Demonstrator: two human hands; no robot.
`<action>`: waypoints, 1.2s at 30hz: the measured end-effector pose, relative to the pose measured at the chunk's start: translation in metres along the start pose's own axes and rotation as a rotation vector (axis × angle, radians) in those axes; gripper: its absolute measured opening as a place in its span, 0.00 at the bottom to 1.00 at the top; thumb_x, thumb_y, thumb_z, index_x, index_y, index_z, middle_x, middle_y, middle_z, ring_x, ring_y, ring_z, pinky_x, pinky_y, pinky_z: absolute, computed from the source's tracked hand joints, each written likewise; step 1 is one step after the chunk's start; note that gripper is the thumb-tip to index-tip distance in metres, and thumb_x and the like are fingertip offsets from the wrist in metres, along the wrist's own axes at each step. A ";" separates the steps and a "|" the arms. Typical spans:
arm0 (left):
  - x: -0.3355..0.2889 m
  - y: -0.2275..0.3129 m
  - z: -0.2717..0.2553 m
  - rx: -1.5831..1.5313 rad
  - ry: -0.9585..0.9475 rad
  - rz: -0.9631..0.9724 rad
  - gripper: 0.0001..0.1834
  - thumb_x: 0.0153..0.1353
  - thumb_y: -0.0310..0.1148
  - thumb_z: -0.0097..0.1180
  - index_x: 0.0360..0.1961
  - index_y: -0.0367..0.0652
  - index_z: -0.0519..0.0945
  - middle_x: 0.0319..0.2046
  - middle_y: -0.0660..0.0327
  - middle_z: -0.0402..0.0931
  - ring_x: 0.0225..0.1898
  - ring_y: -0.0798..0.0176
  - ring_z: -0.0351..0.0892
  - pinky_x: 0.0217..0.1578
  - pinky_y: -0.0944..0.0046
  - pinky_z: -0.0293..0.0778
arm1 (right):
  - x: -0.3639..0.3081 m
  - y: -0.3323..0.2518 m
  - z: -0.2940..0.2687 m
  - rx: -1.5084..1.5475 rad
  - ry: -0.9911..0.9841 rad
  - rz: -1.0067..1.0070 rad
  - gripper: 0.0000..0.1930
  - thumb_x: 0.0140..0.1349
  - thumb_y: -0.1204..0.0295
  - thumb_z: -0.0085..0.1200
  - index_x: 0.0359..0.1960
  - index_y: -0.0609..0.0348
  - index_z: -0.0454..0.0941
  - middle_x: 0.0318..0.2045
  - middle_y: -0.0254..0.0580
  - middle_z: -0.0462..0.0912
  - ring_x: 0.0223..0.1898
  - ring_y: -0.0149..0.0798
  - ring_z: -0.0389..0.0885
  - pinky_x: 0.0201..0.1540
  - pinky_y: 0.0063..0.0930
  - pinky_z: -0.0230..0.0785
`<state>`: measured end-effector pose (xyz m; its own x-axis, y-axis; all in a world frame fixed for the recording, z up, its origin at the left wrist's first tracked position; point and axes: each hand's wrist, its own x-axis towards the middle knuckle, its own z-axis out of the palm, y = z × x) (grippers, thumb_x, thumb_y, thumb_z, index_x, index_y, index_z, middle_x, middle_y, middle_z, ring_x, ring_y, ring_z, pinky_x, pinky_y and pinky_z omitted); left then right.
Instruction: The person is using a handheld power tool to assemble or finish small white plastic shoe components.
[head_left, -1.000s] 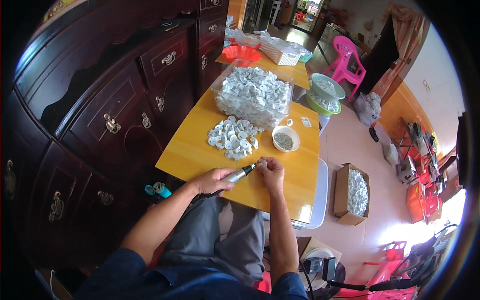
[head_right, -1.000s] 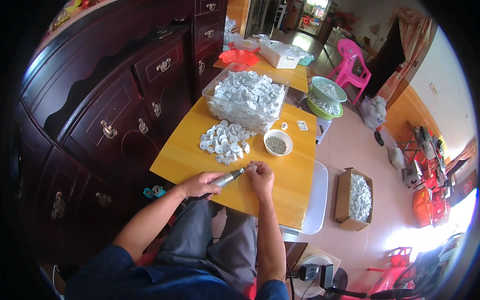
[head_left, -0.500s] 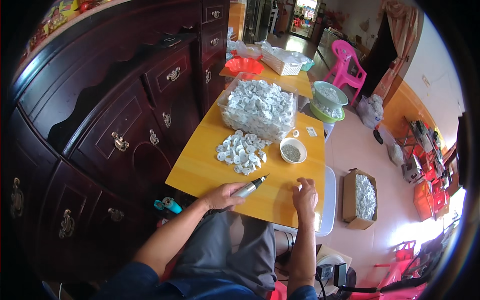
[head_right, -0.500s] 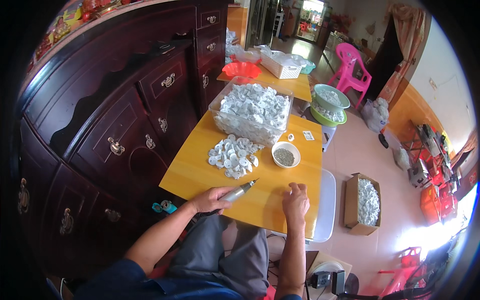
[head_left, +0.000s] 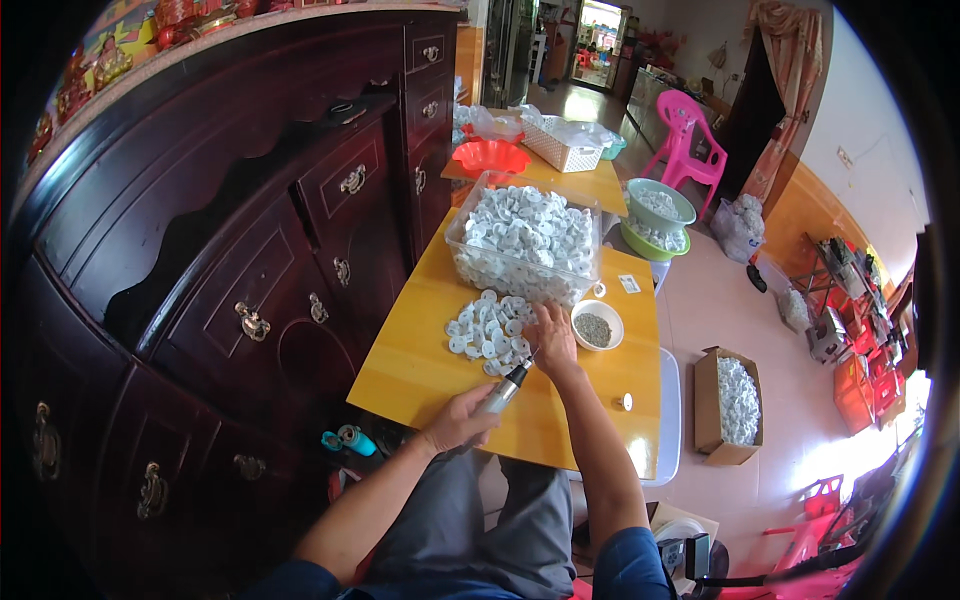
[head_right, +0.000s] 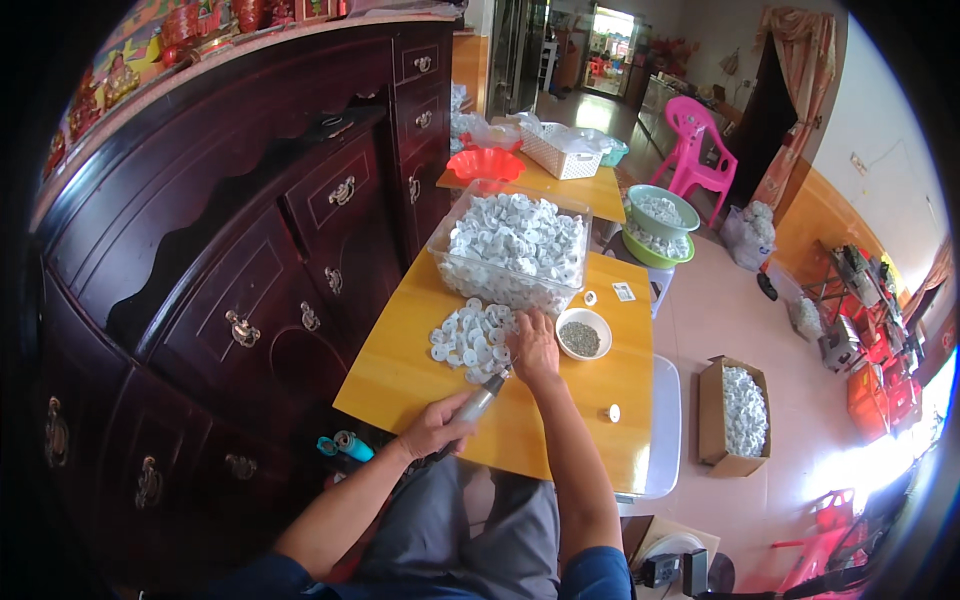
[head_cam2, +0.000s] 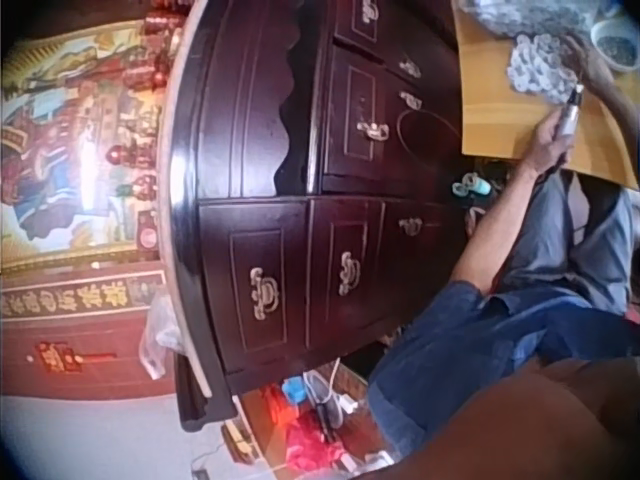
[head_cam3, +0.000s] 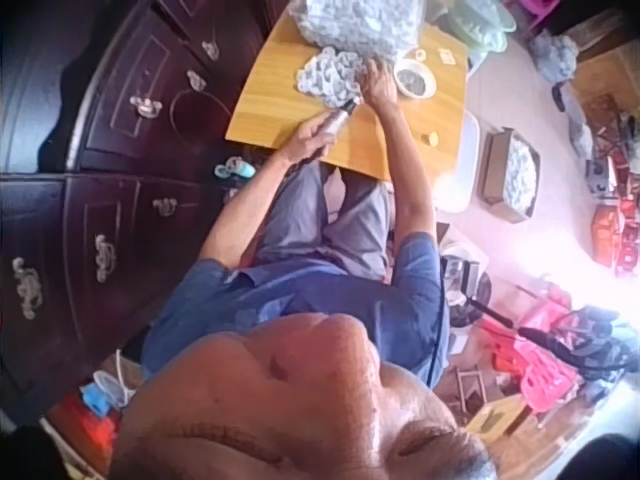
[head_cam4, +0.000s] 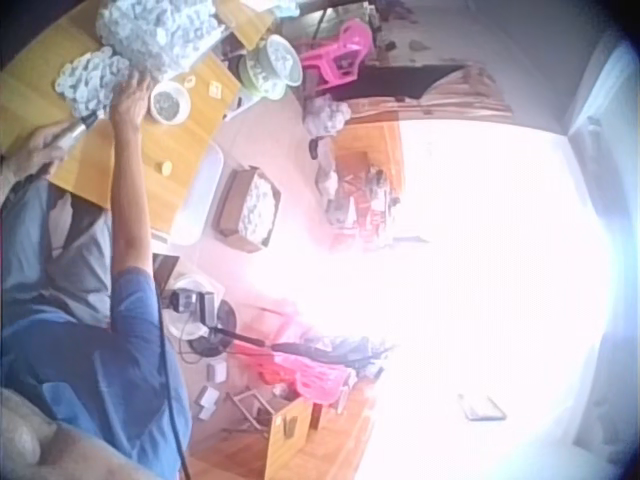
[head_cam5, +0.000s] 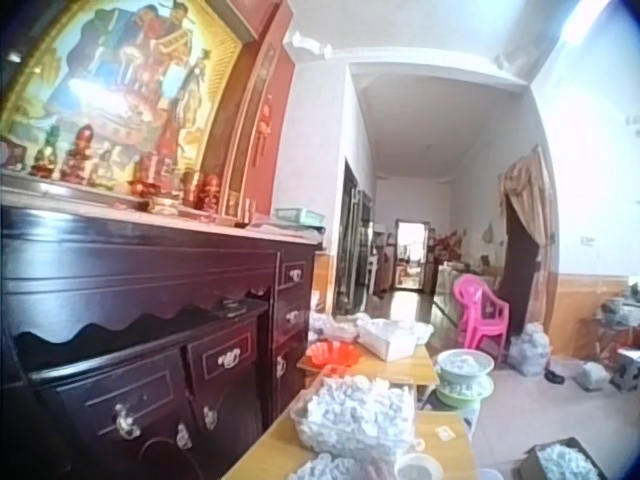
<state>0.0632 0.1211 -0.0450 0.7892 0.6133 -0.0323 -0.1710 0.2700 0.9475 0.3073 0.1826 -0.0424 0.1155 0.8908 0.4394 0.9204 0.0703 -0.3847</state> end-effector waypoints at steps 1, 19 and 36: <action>0.000 0.001 -0.001 0.000 0.000 0.000 0.33 0.64 0.31 0.59 0.69 0.38 0.63 0.28 0.67 0.72 0.21 0.74 0.72 0.23 0.72 0.71 | 0.003 0.000 0.004 0.000 0.000 0.000 0.22 0.62 0.65 0.58 0.56 0.58 0.73 0.59 0.55 0.70 0.61 0.58 0.67 0.64 0.47 0.63; 0.002 -0.002 -0.004 0.023 -0.010 0.029 0.34 0.63 0.31 0.59 0.69 0.37 0.63 0.30 0.66 0.72 0.22 0.73 0.73 0.24 0.71 0.72 | -0.014 0.004 -0.049 0.124 0.171 -0.003 0.05 0.59 0.74 0.55 0.35 0.56 0.83 0.36 0.50 0.82 0.41 0.55 0.81 0.46 0.47 0.74; 0.003 0.000 -0.002 0.054 -0.036 0.015 0.35 0.62 0.32 0.60 0.68 0.37 0.63 0.31 0.66 0.72 0.22 0.75 0.72 0.24 0.73 0.72 | 0.028 0.067 -0.071 -0.348 -0.570 0.377 0.19 0.64 0.61 0.51 0.49 0.59 0.82 0.51 0.52 0.83 0.53 0.51 0.82 0.54 0.42 0.75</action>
<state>0.0648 0.1246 -0.0452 0.8074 0.5899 -0.0077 -0.1515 0.2200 0.9636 0.3989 0.1806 0.0016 0.3210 0.9271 -0.1935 0.9325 -0.3452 -0.1067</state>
